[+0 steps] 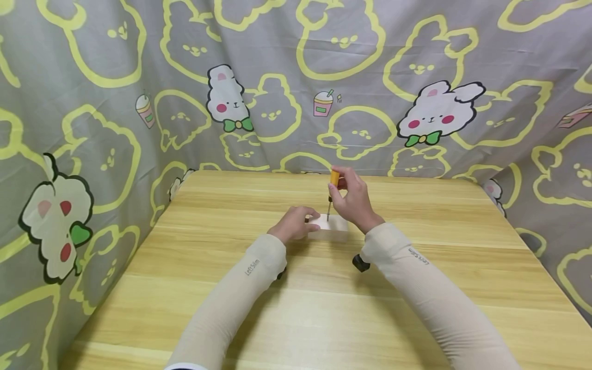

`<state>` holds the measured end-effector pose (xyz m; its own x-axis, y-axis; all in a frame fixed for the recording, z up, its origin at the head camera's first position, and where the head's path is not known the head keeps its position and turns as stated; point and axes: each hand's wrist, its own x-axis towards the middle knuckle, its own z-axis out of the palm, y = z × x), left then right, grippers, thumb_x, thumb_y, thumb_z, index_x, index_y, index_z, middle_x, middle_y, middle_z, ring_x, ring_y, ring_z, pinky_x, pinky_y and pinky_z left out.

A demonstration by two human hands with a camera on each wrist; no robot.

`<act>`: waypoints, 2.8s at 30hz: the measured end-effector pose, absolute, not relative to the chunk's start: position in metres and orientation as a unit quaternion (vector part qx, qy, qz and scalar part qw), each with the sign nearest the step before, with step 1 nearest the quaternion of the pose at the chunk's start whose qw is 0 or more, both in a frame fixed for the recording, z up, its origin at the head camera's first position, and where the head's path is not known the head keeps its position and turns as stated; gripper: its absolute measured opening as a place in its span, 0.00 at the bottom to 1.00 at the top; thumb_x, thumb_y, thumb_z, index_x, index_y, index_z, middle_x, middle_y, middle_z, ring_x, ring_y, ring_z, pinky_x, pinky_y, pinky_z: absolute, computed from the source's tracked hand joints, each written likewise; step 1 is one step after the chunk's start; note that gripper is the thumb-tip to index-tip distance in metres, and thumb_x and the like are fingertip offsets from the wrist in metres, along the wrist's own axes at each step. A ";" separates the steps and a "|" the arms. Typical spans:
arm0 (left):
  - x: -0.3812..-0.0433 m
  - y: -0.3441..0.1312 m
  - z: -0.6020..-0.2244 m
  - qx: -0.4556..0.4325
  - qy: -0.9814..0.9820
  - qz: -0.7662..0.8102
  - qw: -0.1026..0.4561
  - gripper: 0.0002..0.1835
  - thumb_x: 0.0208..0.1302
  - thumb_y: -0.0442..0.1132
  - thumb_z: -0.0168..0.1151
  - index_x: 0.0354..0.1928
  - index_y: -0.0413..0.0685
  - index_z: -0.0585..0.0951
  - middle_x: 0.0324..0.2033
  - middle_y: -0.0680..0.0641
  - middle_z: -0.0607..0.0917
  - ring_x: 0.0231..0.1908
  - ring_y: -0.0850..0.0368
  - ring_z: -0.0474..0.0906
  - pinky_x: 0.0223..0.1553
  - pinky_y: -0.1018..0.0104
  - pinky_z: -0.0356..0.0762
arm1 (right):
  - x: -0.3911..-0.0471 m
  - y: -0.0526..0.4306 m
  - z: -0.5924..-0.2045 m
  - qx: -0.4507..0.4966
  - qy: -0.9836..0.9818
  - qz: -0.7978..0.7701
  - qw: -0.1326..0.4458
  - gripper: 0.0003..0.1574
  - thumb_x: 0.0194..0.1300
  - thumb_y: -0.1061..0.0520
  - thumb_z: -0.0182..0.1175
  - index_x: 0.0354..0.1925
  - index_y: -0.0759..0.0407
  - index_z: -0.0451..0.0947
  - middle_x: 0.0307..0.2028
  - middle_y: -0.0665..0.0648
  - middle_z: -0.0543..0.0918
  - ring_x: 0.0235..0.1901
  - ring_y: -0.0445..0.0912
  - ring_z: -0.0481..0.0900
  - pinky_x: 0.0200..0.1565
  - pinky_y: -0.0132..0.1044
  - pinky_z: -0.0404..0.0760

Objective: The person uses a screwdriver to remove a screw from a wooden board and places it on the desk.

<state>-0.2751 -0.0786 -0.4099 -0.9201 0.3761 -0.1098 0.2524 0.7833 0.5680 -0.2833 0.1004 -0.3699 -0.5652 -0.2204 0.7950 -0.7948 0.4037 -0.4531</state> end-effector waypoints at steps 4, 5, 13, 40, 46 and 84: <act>-0.275 -0.080 -0.410 0.166 0.937 0.286 0.109 0.21 0.64 0.46 0.66 0.58 0.50 0.80 0.59 0.49 0.79 0.60 0.52 0.72 0.61 0.58 0.69 | -0.284 0.099 -0.371 0.334 -0.766 0.437 0.332 0.22 0.62 0.72 0.58 0.55 0.72 0.69 0.41 0.68 0.76 0.34 0.57 0.82 0.36 0.48 0.85; -0.275 -0.080 -0.410 0.166 0.937 0.286 0.109 0.21 0.64 0.46 0.66 0.58 0.50 0.80 0.59 0.49 0.79 0.60 0.52 0.73 0.61 0.58 0.70 | -0.284 0.099 -0.371 0.333 -0.767 0.435 0.333 0.22 0.62 0.71 0.59 0.55 0.71 0.70 0.41 0.68 0.77 0.34 0.57 0.82 0.35 0.48 0.84; -0.275 -0.081 -0.410 0.167 0.936 0.290 0.111 0.21 0.64 0.45 0.66 0.58 0.50 0.80 0.59 0.48 0.78 0.60 0.51 0.72 0.61 0.57 0.69 | -0.285 0.099 -0.371 0.327 -0.773 0.412 0.355 0.24 0.59 0.65 0.68 0.51 0.70 0.73 0.36 0.64 0.75 0.32 0.56 0.76 0.31 0.41 0.79; -0.275 -0.080 -0.411 0.165 0.937 0.288 0.108 0.21 0.64 0.46 0.66 0.58 0.50 0.80 0.58 0.49 0.79 0.61 0.52 0.72 0.62 0.58 0.68 | -0.283 0.100 -0.365 0.325 -0.778 0.420 0.337 0.19 0.62 0.67 0.63 0.49 0.71 0.70 0.37 0.67 0.80 0.34 0.56 0.80 0.31 0.50 0.82; -0.274 -0.080 -0.410 0.160 0.937 0.291 0.112 0.21 0.64 0.46 0.65 0.58 0.50 0.80 0.59 0.49 0.79 0.61 0.51 0.71 0.62 0.57 0.68 | -0.283 0.100 -0.362 0.315 -0.783 0.418 0.335 0.18 0.62 0.68 0.63 0.49 0.71 0.70 0.35 0.67 0.81 0.31 0.55 0.79 0.30 0.49 0.81; -0.274 -0.079 -0.411 0.154 0.937 0.293 0.114 0.21 0.64 0.46 0.66 0.58 0.50 0.80 0.60 0.49 0.78 0.59 0.51 0.73 0.61 0.57 0.69 | -0.286 0.099 -0.363 0.320 -0.786 0.412 0.333 0.18 0.61 0.66 0.65 0.48 0.67 0.72 0.37 0.61 0.82 0.29 0.50 0.78 0.31 0.43 0.80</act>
